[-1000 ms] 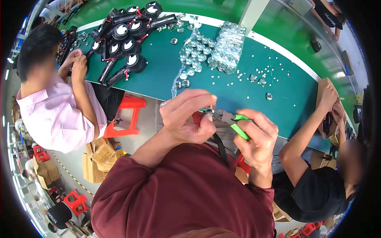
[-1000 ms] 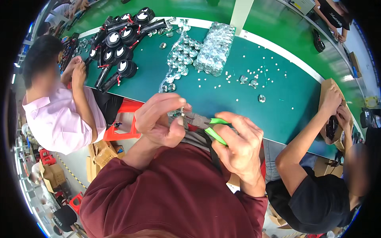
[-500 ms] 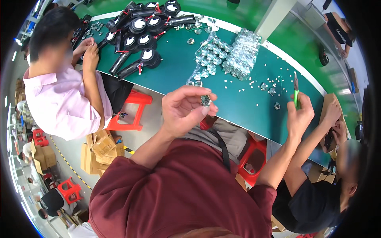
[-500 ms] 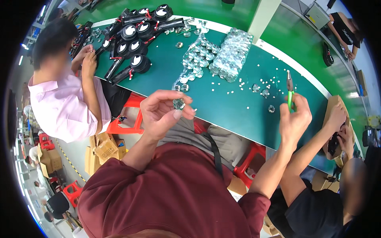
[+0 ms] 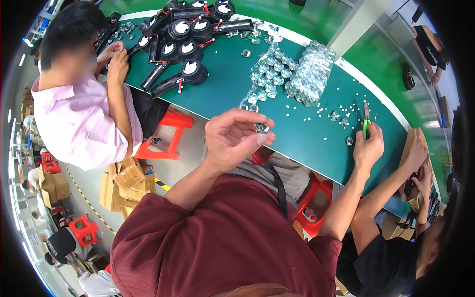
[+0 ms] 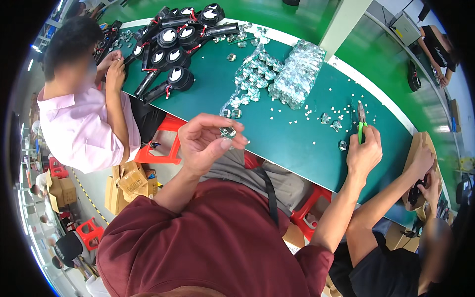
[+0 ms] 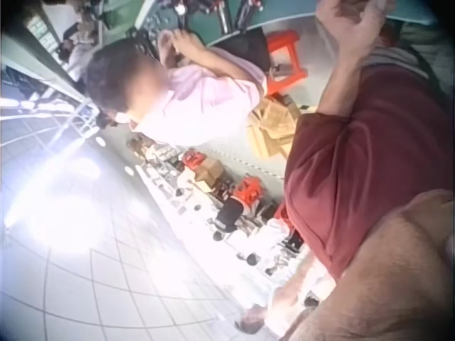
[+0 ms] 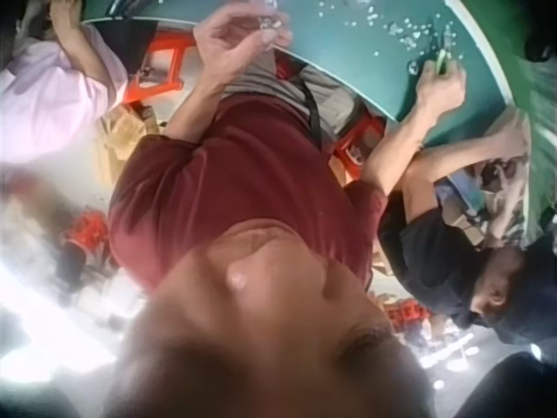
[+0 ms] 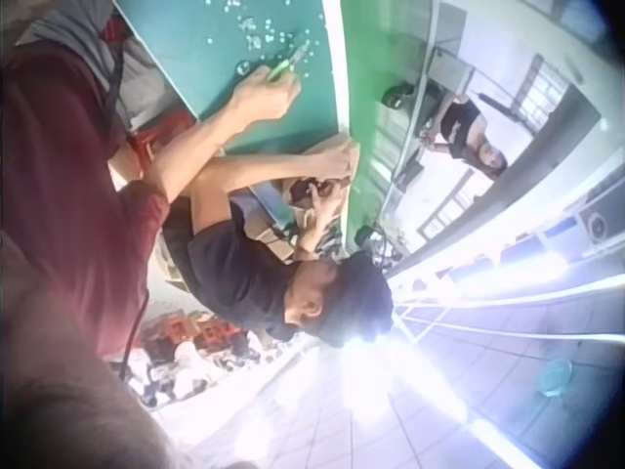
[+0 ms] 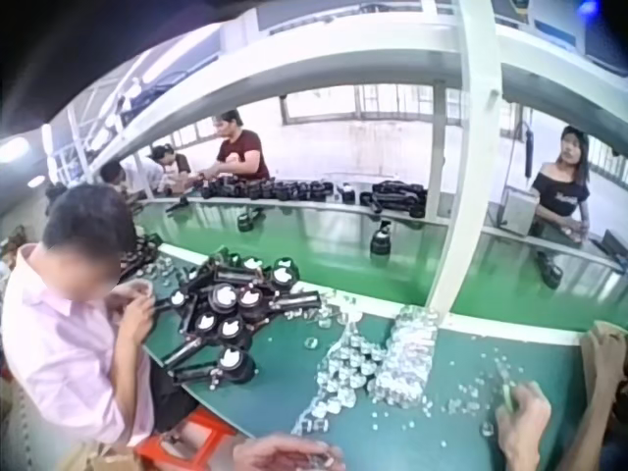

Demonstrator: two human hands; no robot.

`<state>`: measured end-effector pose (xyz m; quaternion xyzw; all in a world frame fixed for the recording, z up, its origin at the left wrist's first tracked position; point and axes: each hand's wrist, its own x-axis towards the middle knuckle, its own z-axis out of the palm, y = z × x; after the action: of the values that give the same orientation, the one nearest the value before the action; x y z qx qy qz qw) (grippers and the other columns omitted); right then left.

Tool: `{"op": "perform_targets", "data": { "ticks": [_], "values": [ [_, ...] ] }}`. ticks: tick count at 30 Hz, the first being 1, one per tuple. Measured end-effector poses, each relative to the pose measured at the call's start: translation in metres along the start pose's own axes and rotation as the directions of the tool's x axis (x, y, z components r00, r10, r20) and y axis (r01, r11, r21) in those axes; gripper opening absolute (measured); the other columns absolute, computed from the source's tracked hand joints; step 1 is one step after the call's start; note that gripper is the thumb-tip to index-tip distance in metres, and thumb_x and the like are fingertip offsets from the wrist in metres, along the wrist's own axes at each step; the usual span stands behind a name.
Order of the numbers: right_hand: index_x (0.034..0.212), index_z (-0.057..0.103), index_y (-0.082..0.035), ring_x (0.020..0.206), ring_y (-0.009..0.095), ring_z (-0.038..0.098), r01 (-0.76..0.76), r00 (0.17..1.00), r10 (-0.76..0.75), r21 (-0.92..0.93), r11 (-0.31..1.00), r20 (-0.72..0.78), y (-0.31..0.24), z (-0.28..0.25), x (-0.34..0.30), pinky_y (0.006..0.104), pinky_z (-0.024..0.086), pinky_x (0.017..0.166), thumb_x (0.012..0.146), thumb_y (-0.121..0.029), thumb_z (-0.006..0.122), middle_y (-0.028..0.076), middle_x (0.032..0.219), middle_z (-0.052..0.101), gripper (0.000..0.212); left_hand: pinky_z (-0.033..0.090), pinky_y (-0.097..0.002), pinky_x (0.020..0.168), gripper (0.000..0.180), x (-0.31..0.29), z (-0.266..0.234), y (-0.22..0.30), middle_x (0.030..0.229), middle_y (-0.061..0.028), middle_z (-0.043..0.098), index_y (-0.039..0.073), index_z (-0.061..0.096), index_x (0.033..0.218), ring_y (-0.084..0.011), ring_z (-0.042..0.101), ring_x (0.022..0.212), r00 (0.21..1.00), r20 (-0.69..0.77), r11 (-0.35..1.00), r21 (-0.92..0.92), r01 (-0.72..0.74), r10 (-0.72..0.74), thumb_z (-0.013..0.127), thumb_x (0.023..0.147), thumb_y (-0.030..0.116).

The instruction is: Assembling electronic devices by trimming component leads and installing PCBs into plastic housings at a factory workbench.

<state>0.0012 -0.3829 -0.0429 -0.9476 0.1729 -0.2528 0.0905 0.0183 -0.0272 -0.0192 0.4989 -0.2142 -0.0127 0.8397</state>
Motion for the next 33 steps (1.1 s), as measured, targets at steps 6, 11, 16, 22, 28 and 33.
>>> {"op": "perform_targets", "data": {
  "ticks": [6, 11, 16, 22, 28, 33],
  "values": [
    [0.100, 0.069, -0.002, 0.092, 0.038, 0.068, 0.097, 0.995, -0.096, 0.055, 0.994, -0.012, 0.001, 0.012, 0.006, 0.0446, 0.054, 0.080, 0.077, -0.008, 0.068, 0.014, 0.113, 0.069, 0.023, 0.062, -0.0315, 0.081, 0.028, 0.000, -0.009, 0.005, 0.110, -0.0201, 0.069, -0.008, 0.060, 0.116, -0.0231, 0.073, 0.094, 0.998, -0.060, 0.996, 0.084, -0.012, 0.017, 0.065, 0.088, -0.010],
    [0.105, 0.070, -0.002, 0.094, 0.039, 0.067, 0.100, 0.995, -0.100, 0.030, 0.995, -0.015, 0.023, 0.005, -0.007, 0.0449, 0.054, 0.081, 0.077, -0.006, 0.066, 0.016, 0.111, 0.068, 0.028, 0.058, -0.0271, 0.074, 0.027, 0.043, -0.033, 0.018, 0.107, -0.0117, 0.069, -0.003, 0.061, 0.114, -0.0153, 0.070, 0.089, 0.942, -0.312, 0.959, 0.282, -0.032, 0.124, 0.061, 0.088, -0.010],
    [0.102, 0.070, 0.000, 0.094, 0.040, 0.067, 0.062, 0.994, -0.056, 0.063, 0.996, -0.091, 0.021, 0.007, -0.012, 0.0454, 0.054, 0.081, 0.079, -0.004, 0.064, 0.019, 0.110, 0.068, 0.025, 0.049, -0.0234, 0.063, 0.015, 0.138, -0.140, 0.057, 0.085, -0.0054, 0.068, 0.001, 0.064, 0.096, -0.0089, 0.062, 0.075, 0.783, -0.388, 0.646, 0.763, -0.024, 0.486, 0.066, 0.082, -0.002],
    [0.103, 0.070, 0.000, 0.095, 0.037, 0.068, 0.106, 0.979, -0.076, 0.156, 0.982, -0.187, 0.005, 0.021, 0.003, 0.0425, 0.055, 0.083, 0.077, -0.003, 0.066, 0.018, 0.112, 0.069, 0.027, 0.057, -0.0384, 0.080, 0.030, 0.230, -0.336, 0.120, 0.088, -0.0105, 0.076, 0.010, 0.076, 0.094, -0.0274, 0.074, 0.085, 0.644, -0.393, 0.012, 0.859, 0.512, 0.657, 0.076, 0.073, 0.032],
    [0.096, 0.070, -0.001, 0.089, 0.035, 0.069, 0.022, 0.986, -0.007, 0.086, 0.996, -0.169, 0.006, 0.020, 0.002, 0.0419, 0.056, 0.075, 0.073, -0.002, 0.070, 0.014, 0.110, 0.070, 0.023, 0.052, -0.0454, 0.098, 0.041, 0.302, -0.462, 0.126, 0.117, -0.0166, 0.072, 0.013, 0.075, 0.109, -0.0373, 0.067, 0.111, 0.611, -0.624, -0.136, 0.637, 0.759, 0.488, 0.073, 0.077, 0.038],
    [0.096, 0.071, -0.002, 0.089, 0.035, 0.068, -0.012, 0.989, 0.021, 0.062, 0.998, -0.146, 0.005, 0.020, 0.000, 0.0423, 0.056, 0.074, 0.073, -0.002, 0.070, 0.014, 0.110, 0.070, 0.023, 0.051, -0.0438, 0.101, 0.044, 0.289, -0.486, 0.110, 0.124, -0.0150, 0.069, 0.014, 0.073, 0.116, -0.0347, 0.065, 0.117, 0.650, -0.680, -0.330, 0.561, 0.759, 0.339, 0.060, 0.085, 0.042]
  ]
}}
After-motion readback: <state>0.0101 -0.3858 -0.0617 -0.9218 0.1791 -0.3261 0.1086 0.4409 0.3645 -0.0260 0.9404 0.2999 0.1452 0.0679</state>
